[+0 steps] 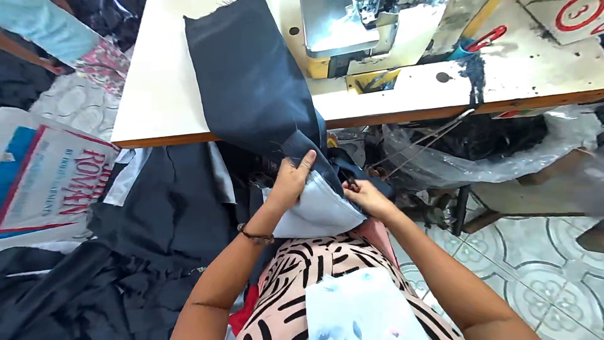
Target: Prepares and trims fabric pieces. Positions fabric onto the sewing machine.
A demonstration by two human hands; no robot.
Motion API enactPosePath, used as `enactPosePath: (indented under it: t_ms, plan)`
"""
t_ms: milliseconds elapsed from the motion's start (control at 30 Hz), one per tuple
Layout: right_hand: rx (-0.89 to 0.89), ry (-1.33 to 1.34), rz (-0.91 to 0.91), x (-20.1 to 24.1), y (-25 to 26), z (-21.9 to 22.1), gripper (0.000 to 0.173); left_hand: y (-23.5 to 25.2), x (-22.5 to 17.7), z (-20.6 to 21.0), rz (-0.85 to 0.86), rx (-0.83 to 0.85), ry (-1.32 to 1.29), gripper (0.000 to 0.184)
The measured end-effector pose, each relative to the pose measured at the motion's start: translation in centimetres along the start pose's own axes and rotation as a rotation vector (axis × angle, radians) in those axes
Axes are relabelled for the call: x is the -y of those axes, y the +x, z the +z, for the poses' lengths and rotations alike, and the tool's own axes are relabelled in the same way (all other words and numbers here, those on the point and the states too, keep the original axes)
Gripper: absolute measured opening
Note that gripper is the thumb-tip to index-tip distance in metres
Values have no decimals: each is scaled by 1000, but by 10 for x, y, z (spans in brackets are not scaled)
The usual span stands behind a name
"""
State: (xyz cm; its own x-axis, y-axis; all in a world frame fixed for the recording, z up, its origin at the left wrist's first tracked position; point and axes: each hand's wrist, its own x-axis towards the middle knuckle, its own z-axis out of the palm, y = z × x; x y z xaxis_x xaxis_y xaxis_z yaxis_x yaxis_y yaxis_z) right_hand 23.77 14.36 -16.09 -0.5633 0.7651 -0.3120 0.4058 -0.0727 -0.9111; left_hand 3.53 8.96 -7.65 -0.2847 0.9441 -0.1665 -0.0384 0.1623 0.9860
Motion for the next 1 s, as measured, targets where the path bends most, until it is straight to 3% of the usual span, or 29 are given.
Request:
enactPosePath:
  t_ms: [67,167,267,333,400,467,567,633,733,867,1000]
  plan:
    - [-134,-163,-195,3,2,-21,18,-1,2,-3,10,92,30,15]
    - [-290,-143,-490,49,-2,-37,21,-2,-5,0,186,136,115,13]
    - [-123,-24,-646,84,-6,-22,19,-1,-7,2,418,136,143,11]
    - [-21,-12,-661,90,-7,-14,13,-5,-9,-13,487,245,181,13]
    - [6,55,-702,102,-20,-31,10,-6,-19,-37,483,519,231,27]
    - [-62,208,-740,120,-49,-64,4,-2,-34,-51,467,798,295,63]
    - [-254,358,-819,110,-79,-126,17,-1,-36,-66,409,976,175,74]
    - [-309,298,-760,93,-85,-148,18,-2,-24,-72,366,937,83,78]
    - [-369,178,-581,93,-83,-135,15,-1,-10,-70,413,788,102,80]
    - [-420,184,-456,76,-82,-131,14,-3,-10,-63,476,708,267,56]
    - [-438,153,-434,68,-82,-132,16,-6,-14,-63,429,663,415,49]
